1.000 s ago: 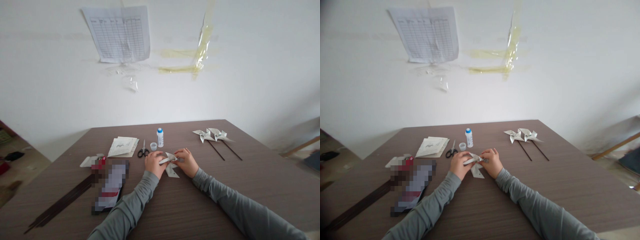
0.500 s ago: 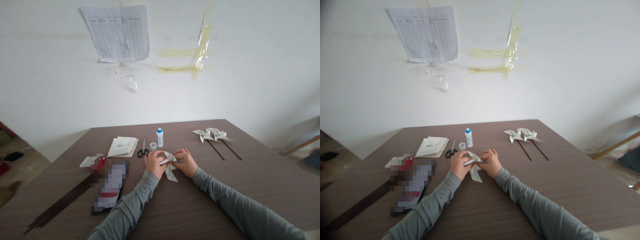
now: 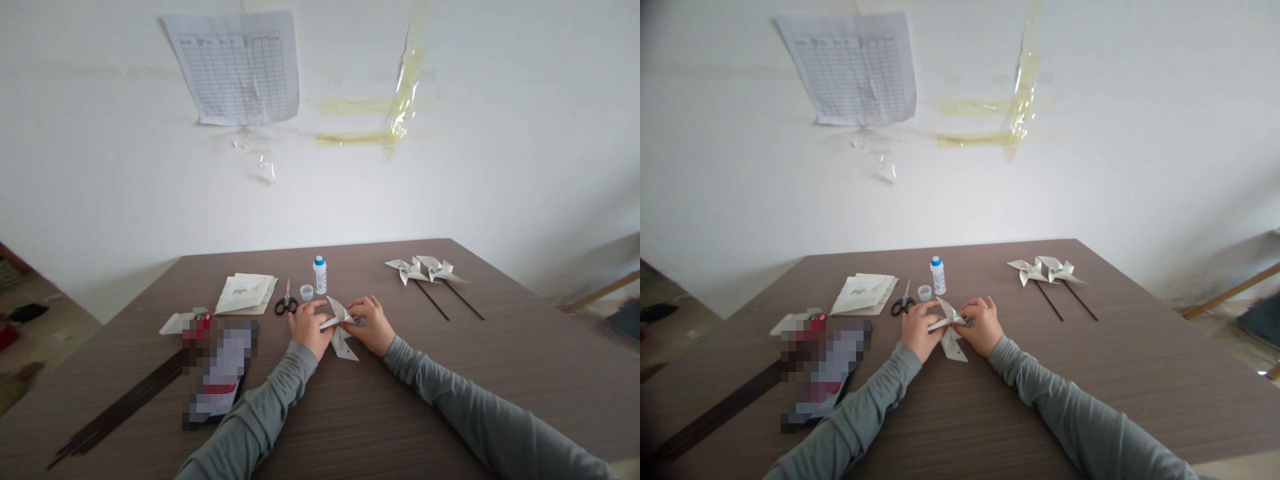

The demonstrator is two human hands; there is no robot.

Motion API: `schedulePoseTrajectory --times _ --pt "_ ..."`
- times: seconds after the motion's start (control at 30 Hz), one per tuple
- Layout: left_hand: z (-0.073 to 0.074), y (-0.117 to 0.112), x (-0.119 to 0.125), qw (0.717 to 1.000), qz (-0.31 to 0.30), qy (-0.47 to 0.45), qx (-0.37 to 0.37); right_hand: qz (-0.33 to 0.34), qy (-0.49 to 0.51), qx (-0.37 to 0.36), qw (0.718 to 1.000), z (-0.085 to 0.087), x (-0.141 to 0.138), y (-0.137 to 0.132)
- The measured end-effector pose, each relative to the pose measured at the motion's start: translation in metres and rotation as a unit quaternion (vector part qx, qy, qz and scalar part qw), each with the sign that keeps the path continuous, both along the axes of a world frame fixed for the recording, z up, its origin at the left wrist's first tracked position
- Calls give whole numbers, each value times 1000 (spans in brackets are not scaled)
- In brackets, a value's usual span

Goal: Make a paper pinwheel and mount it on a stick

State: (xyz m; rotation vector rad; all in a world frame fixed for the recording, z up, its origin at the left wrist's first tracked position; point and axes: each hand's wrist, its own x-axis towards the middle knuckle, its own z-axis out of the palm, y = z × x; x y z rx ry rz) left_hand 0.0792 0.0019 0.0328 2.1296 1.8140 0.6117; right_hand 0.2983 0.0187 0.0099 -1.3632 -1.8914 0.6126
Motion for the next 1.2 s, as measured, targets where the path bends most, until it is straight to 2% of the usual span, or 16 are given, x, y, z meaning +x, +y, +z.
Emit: schedulePoseTrajectory --times 0.33,0.6,1.03,1.2 --pt "1 -1 2 1000 7 2 -6 9 -20 12 1000 -1 -1 -1" --pt "8 -5 6 1000 9 4 -24 9 -34 -13 999 2 -2 -1" --pt "8 -2 -1 999 22 5 -30 32 26 -58 997 4 11 4" --pt "2 -6 5 999 47 -8 25 27 13 -53 998 6 9 3"
